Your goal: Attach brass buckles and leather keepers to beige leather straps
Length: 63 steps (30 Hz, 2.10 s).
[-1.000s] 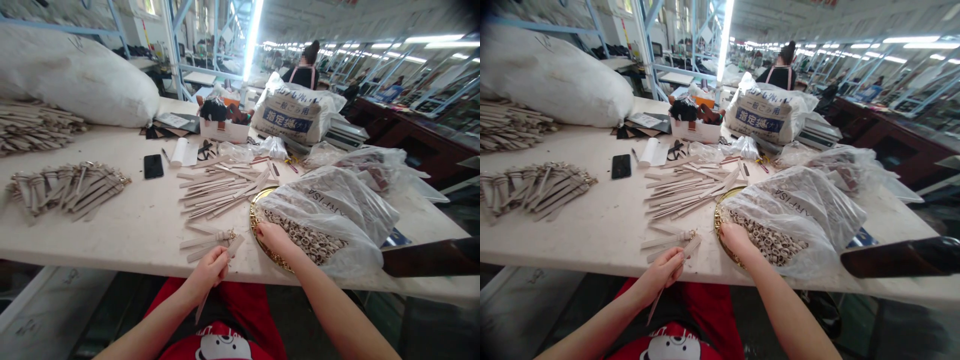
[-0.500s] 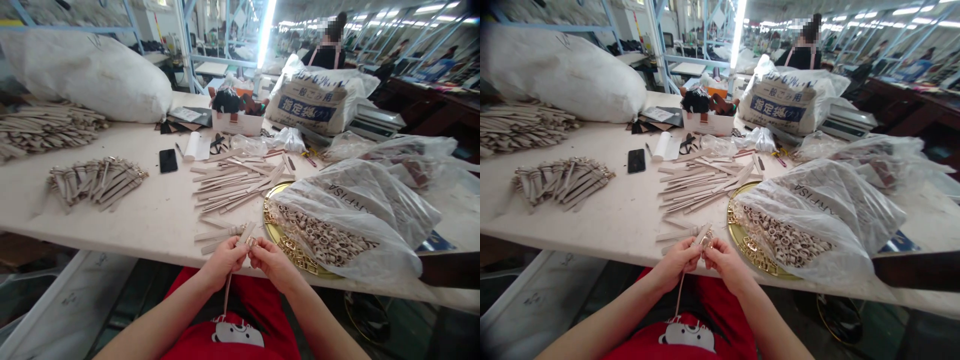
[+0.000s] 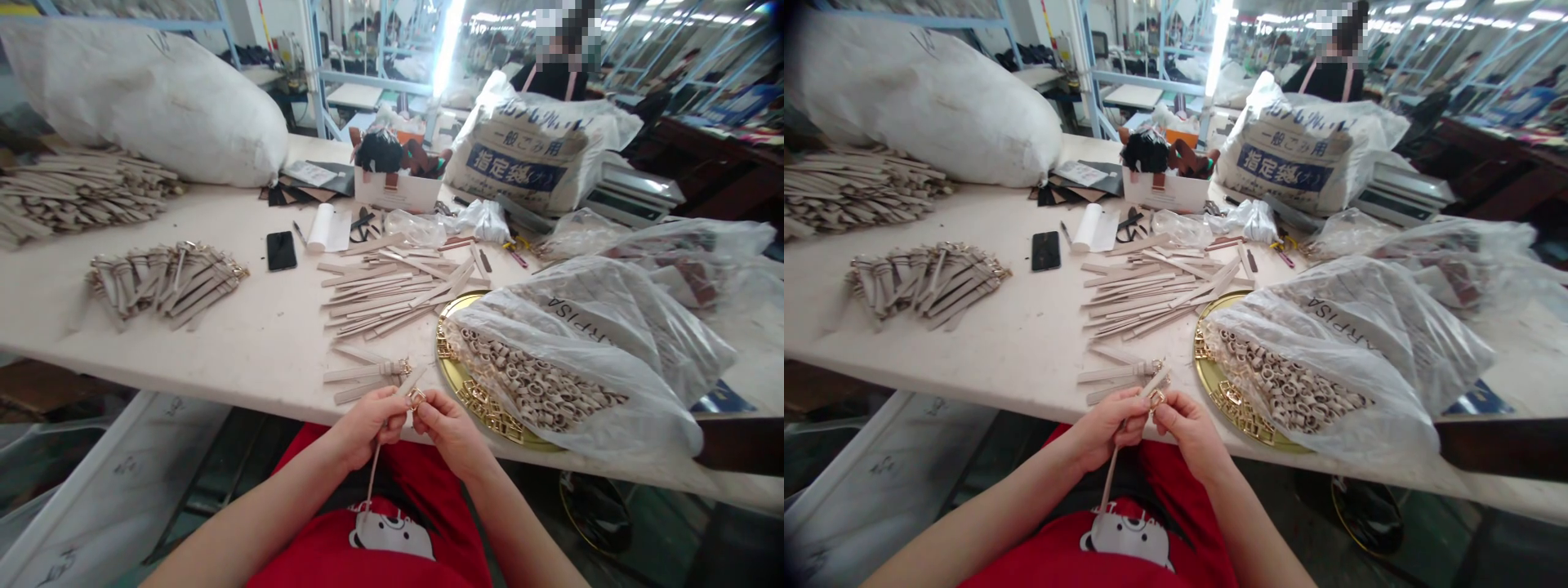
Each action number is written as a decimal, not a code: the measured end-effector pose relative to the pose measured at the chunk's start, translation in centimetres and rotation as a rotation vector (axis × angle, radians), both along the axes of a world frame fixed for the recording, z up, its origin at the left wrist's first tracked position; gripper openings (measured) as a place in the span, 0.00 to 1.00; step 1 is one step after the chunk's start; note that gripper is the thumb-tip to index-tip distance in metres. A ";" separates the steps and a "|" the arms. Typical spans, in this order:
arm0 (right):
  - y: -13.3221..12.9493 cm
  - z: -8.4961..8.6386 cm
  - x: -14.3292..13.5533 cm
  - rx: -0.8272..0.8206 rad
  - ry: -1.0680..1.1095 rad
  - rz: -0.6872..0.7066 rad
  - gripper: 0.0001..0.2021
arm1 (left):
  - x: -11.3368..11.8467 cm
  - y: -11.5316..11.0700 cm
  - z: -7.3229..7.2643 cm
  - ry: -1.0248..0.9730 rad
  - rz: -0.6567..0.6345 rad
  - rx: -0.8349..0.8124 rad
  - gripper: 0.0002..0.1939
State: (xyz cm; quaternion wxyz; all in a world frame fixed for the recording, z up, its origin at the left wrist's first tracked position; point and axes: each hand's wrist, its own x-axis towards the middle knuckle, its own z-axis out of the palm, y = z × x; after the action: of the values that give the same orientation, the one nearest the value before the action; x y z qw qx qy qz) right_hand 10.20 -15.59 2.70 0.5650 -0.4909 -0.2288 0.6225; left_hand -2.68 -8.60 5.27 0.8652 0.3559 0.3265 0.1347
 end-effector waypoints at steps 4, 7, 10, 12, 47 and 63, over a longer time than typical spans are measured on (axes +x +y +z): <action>0.1 0.2 0.1 -0.002 -0.116 0.023 0.12 | -0.1 -0.2 0.1 0.185 0.020 0.275 0.10; 0.3 0.4 0.0 -0.020 -0.190 0.018 0.12 | -0.2 0.0 0.2 0.344 0.039 0.616 0.06; 0.5 0.5 -0.1 0.013 -0.183 -0.026 0.12 | -0.3 0.3 0.3 0.426 -0.055 0.751 0.05; 0.5 0.4 -0.1 0.067 -0.191 -0.048 0.14 | -0.4 0.5 0.4 0.456 -0.117 0.766 0.06; -0.8 -1.0 -3.7 -0.013 -0.035 -0.349 0.11 | -1.0 -0.8 -0.9 0.258 -0.149 0.525 0.14; -1.2 -1.0 -2.4 0.009 -0.452 -0.337 0.14 | 0.0 -1.1 -0.9 0.314 -0.136 0.511 0.06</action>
State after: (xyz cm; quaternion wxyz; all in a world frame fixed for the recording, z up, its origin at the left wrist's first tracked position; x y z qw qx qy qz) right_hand 7.78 -16.83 1.71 0.5972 -0.6460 -0.2669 0.3934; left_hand -2.70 -9.71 4.35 0.6936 0.5995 0.3872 0.0976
